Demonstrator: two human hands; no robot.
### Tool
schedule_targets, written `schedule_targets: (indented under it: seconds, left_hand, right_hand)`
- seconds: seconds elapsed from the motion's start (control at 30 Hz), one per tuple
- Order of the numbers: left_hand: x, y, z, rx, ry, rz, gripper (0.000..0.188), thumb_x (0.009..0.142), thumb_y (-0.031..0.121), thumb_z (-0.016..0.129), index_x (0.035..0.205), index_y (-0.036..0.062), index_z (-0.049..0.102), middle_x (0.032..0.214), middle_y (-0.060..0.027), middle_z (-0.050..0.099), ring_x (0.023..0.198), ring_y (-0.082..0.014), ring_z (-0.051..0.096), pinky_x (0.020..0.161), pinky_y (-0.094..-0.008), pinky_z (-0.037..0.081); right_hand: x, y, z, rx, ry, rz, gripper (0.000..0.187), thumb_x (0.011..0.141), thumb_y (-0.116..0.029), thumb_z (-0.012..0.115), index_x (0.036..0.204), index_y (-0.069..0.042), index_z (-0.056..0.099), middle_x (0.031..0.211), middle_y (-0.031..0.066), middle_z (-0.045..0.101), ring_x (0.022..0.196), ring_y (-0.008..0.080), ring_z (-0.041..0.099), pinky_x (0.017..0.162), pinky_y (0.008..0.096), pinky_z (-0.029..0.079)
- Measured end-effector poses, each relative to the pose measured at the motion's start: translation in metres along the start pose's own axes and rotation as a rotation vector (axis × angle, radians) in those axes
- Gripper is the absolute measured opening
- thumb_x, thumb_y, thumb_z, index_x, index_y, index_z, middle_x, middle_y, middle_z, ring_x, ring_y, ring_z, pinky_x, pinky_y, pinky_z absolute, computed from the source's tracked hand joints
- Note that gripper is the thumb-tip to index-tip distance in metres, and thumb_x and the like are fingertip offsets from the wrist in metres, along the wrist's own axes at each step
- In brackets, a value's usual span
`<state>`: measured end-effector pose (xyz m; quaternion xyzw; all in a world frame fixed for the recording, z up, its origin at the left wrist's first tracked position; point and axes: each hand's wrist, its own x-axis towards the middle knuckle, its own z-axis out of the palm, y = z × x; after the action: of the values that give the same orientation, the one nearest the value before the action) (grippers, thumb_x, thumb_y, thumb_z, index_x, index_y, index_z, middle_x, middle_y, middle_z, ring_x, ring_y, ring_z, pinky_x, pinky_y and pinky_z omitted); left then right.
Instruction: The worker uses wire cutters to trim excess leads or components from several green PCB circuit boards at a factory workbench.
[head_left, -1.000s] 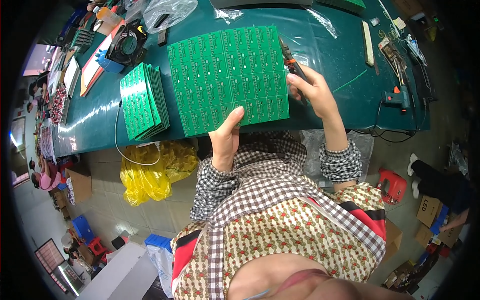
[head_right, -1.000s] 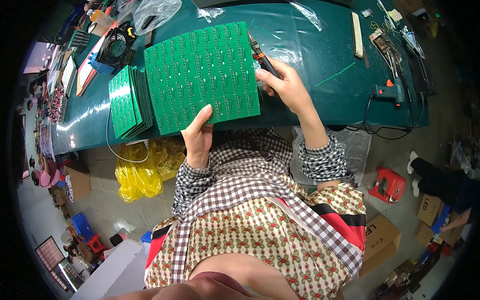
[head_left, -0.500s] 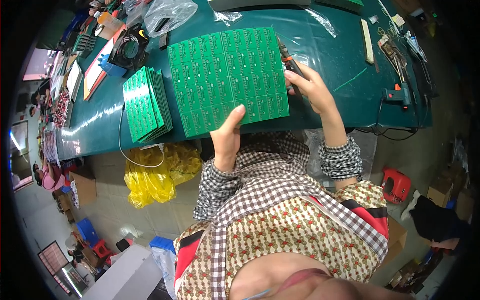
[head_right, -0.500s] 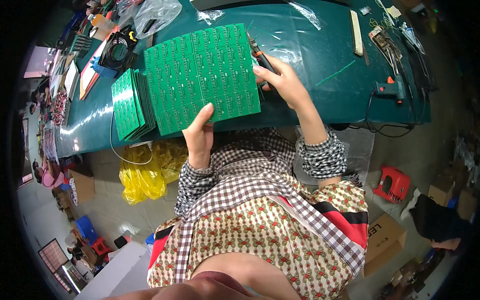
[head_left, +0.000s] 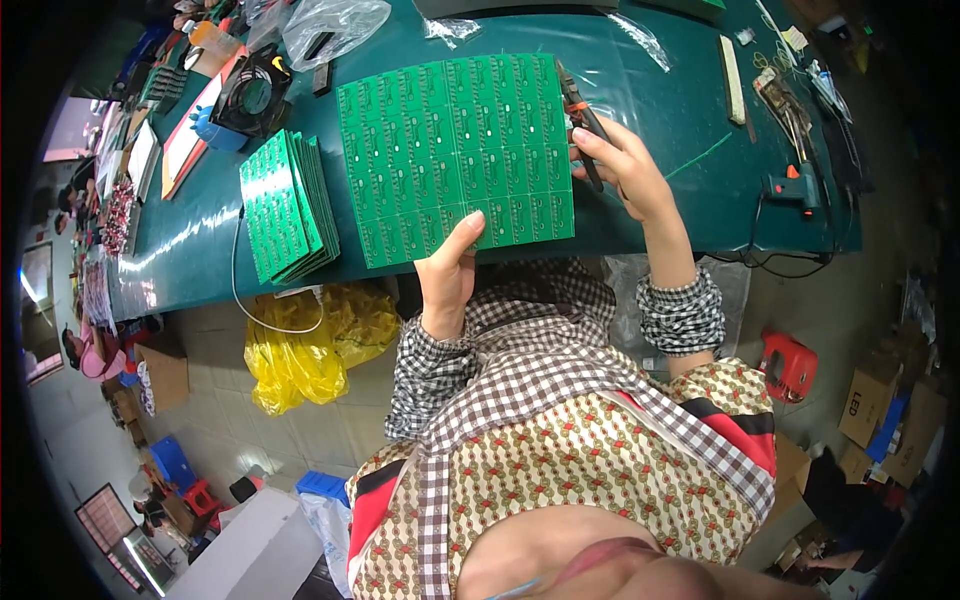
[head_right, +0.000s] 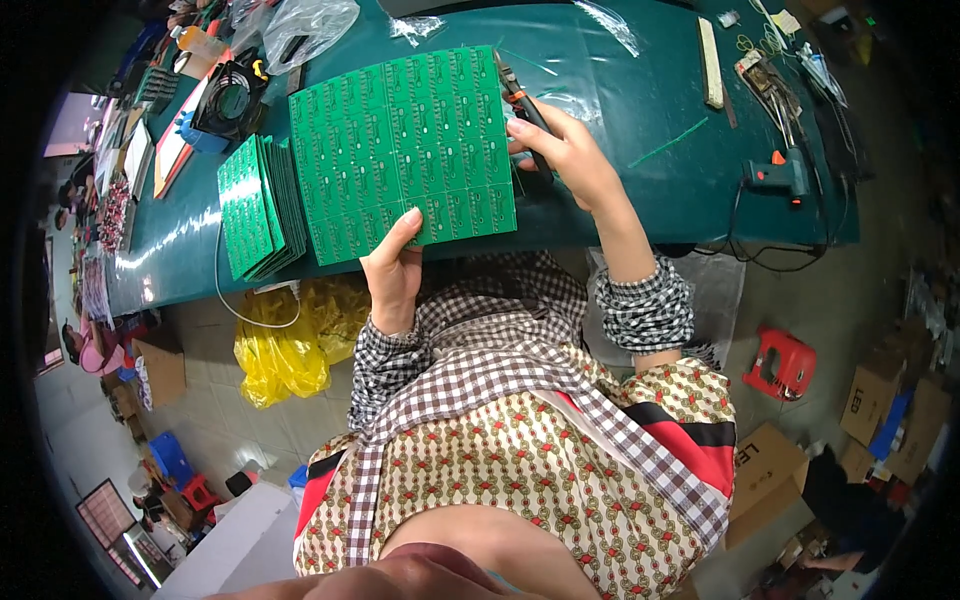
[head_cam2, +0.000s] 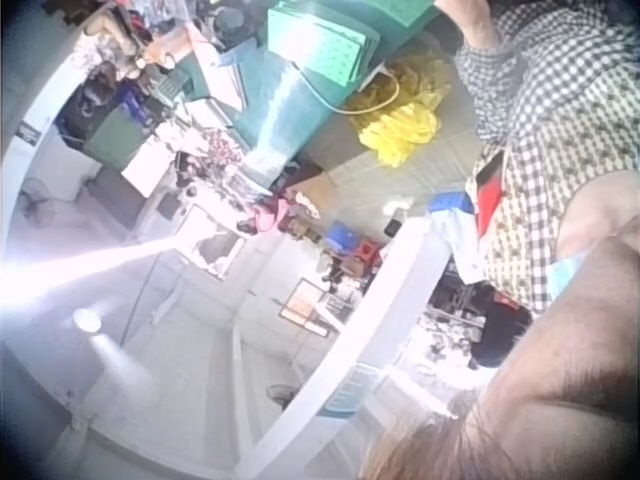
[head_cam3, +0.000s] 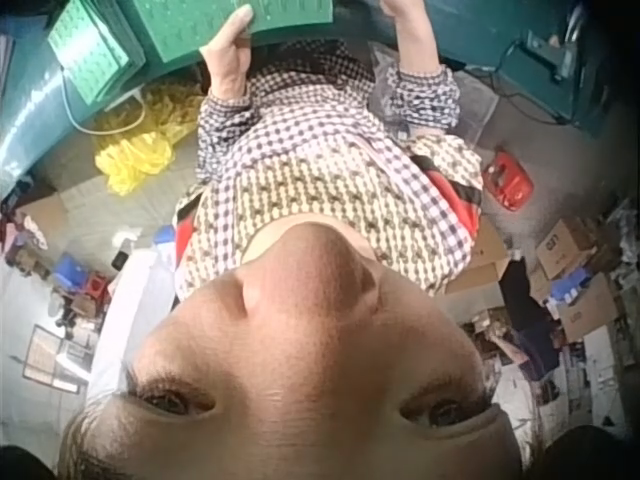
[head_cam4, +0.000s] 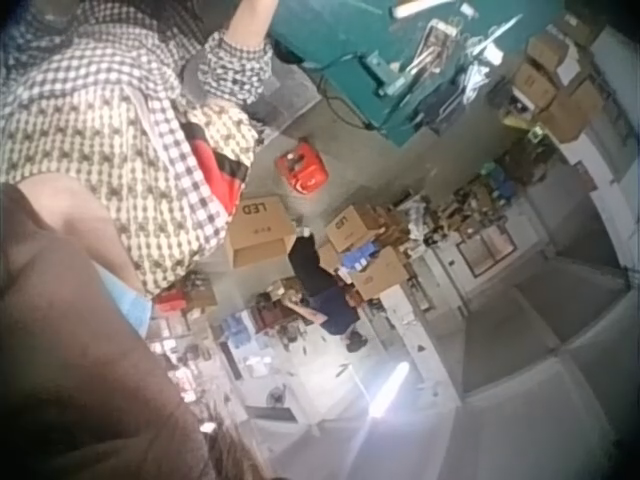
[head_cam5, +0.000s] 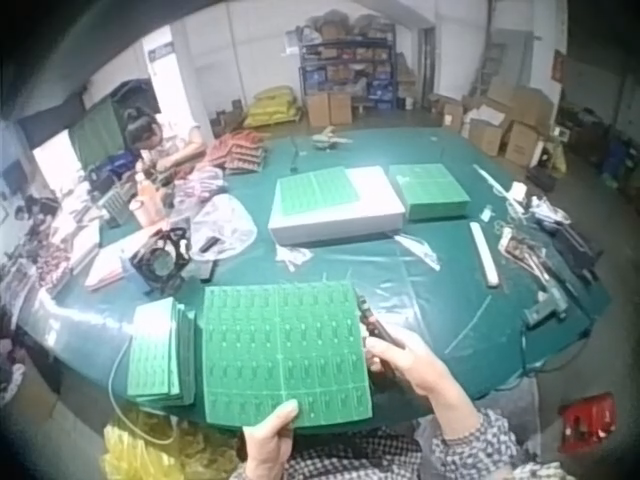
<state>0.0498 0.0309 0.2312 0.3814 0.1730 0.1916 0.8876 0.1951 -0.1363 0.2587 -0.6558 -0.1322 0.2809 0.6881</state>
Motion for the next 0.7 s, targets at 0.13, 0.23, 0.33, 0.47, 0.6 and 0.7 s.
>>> schedule_targets:
  seconds: [0.13,0.23,0.33,0.47,0.6,0.7]
  left_hand:
    - [0.001,-0.003,-0.004,0.012,-0.016,-0.011,0.039,0.078,-0.003,0.061,0.114,0.0038,0.049,0.098,-0.0064,0.058,0.086,-0.0157,0.059,0.072,-0.0260,0.050]
    - [0.001,-0.004,-0.003,0.024,-0.023,-0.002,0.037,0.078,-0.002,0.062,0.113,0.0027,0.051,0.099,-0.0061,0.058,0.086,-0.0151,0.058,0.074,-0.0259,0.048]
    - [-0.005,-0.011,0.012,0.537,0.039,0.292,0.032,0.079,0.001,0.064,0.109,-0.0020,0.055,0.101,-0.0080,0.060,0.087,-0.0157,0.057,0.078,-0.0272,0.046]
    - [-0.009,-0.021,0.022,0.610,0.063,0.397,0.031,0.080,0.001,0.064,0.108,-0.0037,0.054,0.099,-0.0084,0.060,0.087,-0.0154,0.057,0.078,-0.0272,0.046]
    - [-0.002,-0.010,0.010,0.225,0.034,0.185,0.034,0.077,-0.002,0.063,0.110,-0.0003,0.053,0.101,-0.0073,0.058,0.087,-0.0150,0.056,0.077,-0.0271,0.047]
    - [0.000,-0.002,0.006,0.070,0.035,0.103,0.038,0.078,-0.003,0.062,0.114,0.0015,0.050,0.102,-0.0069,0.057,0.088,-0.0153,0.057,0.076,-0.0269,0.048]
  right_hand:
    - [0.003,0.002,-0.002,-0.041,-0.020,-0.004,0.049,0.087,-0.030,0.056,0.128,-0.006,0.047,0.094,0.0027,0.059,0.081,0.0107,0.056,0.065,0.0228,0.045]
    - [0.007,0.014,-0.002,-0.128,0.030,0.006,0.048,0.085,-0.029,0.058,0.127,-0.007,0.049,0.089,0.0061,0.062,0.078,0.0171,0.061,0.062,0.0284,0.047]
    - [0.010,0.026,0.016,-0.941,0.483,-0.356,0.051,0.079,-0.027,0.062,0.126,-0.010,0.049,0.093,0.0200,0.062,0.083,0.0361,0.061,0.071,0.0409,0.048]
    - [0.019,0.035,0.013,-0.746,0.398,-0.251,0.054,0.081,-0.031,0.062,0.125,-0.004,0.048,0.092,0.0158,0.063,0.083,0.0250,0.062,0.074,0.0348,0.048]
    - [0.005,0.019,-0.002,-0.113,0.117,-0.028,0.057,0.086,-0.034,0.058,0.131,-0.002,0.042,0.108,0.0089,0.058,0.088,0.0138,0.057,0.071,0.0253,0.045]
    - [-0.015,0.024,-0.004,0.036,0.016,0.041,0.056,0.086,-0.032,0.058,0.131,-0.003,0.043,0.108,0.0079,0.057,0.088,0.0123,0.057,0.070,0.0239,0.045]
